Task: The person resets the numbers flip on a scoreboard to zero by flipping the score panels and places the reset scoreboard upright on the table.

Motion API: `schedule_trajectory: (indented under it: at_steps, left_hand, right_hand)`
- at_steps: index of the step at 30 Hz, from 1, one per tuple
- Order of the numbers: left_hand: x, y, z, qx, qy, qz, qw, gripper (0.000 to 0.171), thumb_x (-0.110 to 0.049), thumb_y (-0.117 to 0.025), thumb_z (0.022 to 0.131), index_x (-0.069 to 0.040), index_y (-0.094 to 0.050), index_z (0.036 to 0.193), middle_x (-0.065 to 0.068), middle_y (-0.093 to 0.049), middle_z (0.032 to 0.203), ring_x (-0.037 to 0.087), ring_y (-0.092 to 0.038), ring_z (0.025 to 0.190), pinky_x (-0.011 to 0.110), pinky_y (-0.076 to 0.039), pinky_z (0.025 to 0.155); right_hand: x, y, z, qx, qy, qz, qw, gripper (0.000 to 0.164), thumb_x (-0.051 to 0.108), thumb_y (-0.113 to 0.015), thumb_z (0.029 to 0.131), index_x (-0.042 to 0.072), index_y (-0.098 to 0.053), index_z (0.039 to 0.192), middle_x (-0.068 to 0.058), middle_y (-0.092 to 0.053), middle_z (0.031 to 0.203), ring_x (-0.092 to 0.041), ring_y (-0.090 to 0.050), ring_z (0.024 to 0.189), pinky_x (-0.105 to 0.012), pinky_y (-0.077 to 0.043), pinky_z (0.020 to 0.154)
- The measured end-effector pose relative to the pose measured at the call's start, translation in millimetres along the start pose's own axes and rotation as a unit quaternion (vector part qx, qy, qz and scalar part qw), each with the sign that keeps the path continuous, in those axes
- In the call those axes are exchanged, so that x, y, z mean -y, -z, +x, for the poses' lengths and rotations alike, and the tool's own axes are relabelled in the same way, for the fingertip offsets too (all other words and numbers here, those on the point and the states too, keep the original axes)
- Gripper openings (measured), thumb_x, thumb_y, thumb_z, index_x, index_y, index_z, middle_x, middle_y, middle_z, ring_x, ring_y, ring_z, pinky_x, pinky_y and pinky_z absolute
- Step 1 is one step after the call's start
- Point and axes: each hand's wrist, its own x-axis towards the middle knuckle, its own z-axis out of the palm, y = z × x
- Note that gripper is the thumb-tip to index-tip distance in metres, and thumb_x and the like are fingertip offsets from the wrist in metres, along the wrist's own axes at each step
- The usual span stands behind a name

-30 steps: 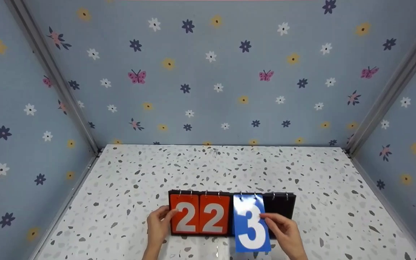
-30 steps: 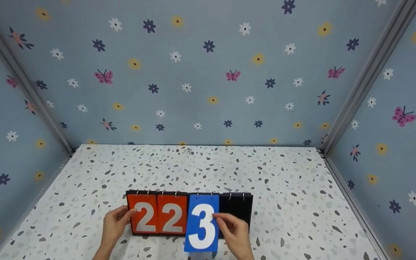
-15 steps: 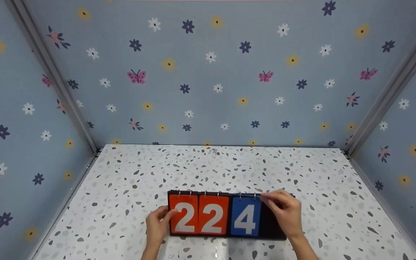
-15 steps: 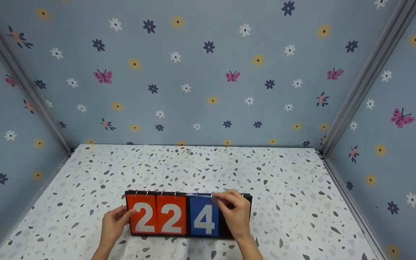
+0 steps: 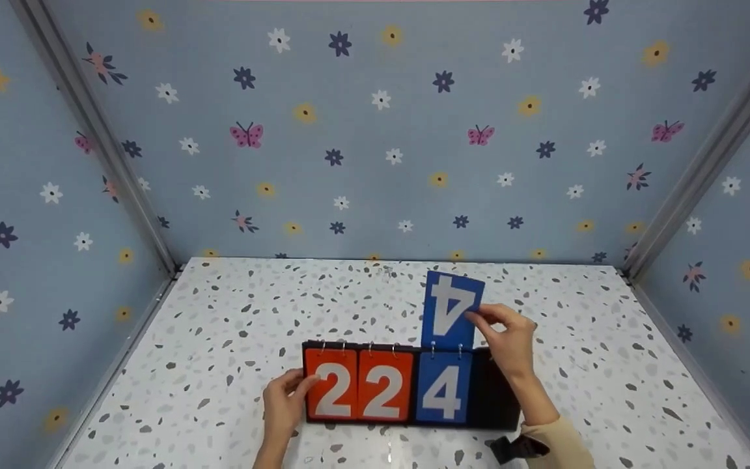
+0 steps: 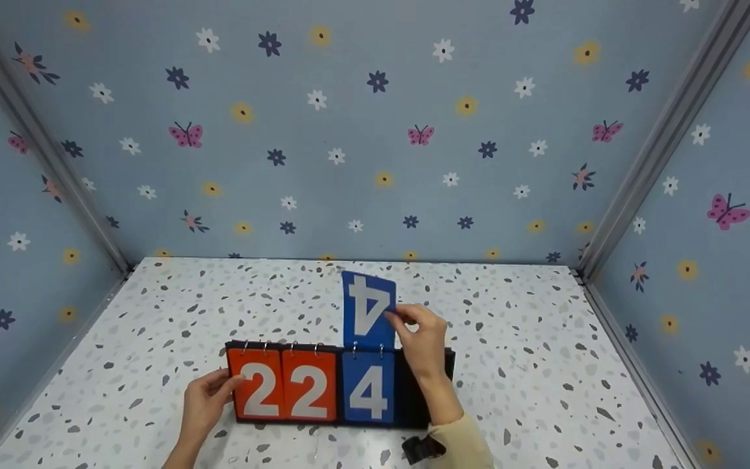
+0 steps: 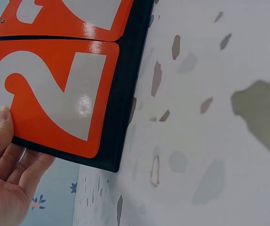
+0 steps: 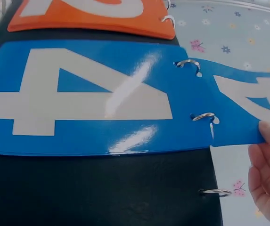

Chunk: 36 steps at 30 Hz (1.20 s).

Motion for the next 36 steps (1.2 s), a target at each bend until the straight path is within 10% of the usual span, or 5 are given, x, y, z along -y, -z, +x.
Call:
schedule_trajectory:
  at_steps: [13, 24, 36]
  left_hand:
    - [-3.0, -0.8, 0.6, 0.001, 0.011, -0.006, 0.9999, 0.022, -0.018, -0.069, 0.079, 0.002, -0.069, 0.089, 0.011, -0.067, 0.084, 0.022, -0.063, 0.08, 0.034, -0.051, 0.074]
    - [0.2, 1.1, 1.5, -0.008, -0.009, 0.008, 0.9999, 0.017, -0.014, -0.07, 0.078, 0.001, -0.068, 0.086, 0.01, -0.067, 0.081, 0.021, -0.063, 0.077, 0.032, -0.051, 0.069]
    - [-4.2, 0.7, -0.2, 0.009, 0.018, 0.008, 0.9998, 0.025, -0.019, -0.068, 0.08, 0.002, -0.068, 0.092, 0.012, -0.067, 0.087, 0.023, -0.063, 0.081, 0.037, -0.051, 0.075]
  right_hand:
    - [-15, -13, 14, 0.111, -0.16, -0.08, 0.978, 0.015, 0.007, -0.073, 0.074, -0.002, -0.069, 0.085, -0.009, -0.065, 0.072, -0.018, -0.06, 0.063, -0.029, -0.05, 0.058]
    - [-19, -9, 14, 0.166, -0.196, -0.092, 0.962, 0.026, 0.013, -0.069, 0.08, -0.004, -0.066, 0.1, -0.011, -0.066, 0.077, -0.017, -0.06, 0.064, -0.03, -0.05, 0.058]
    - [17, 20, -22, -0.015, -0.074, -0.034, 0.997, 0.01, -0.003, -0.067, 0.077, 0.0, -0.068, 0.087, -0.005, -0.065, 0.073, -0.014, -0.058, 0.059, -0.017, -0.046, 0.055]
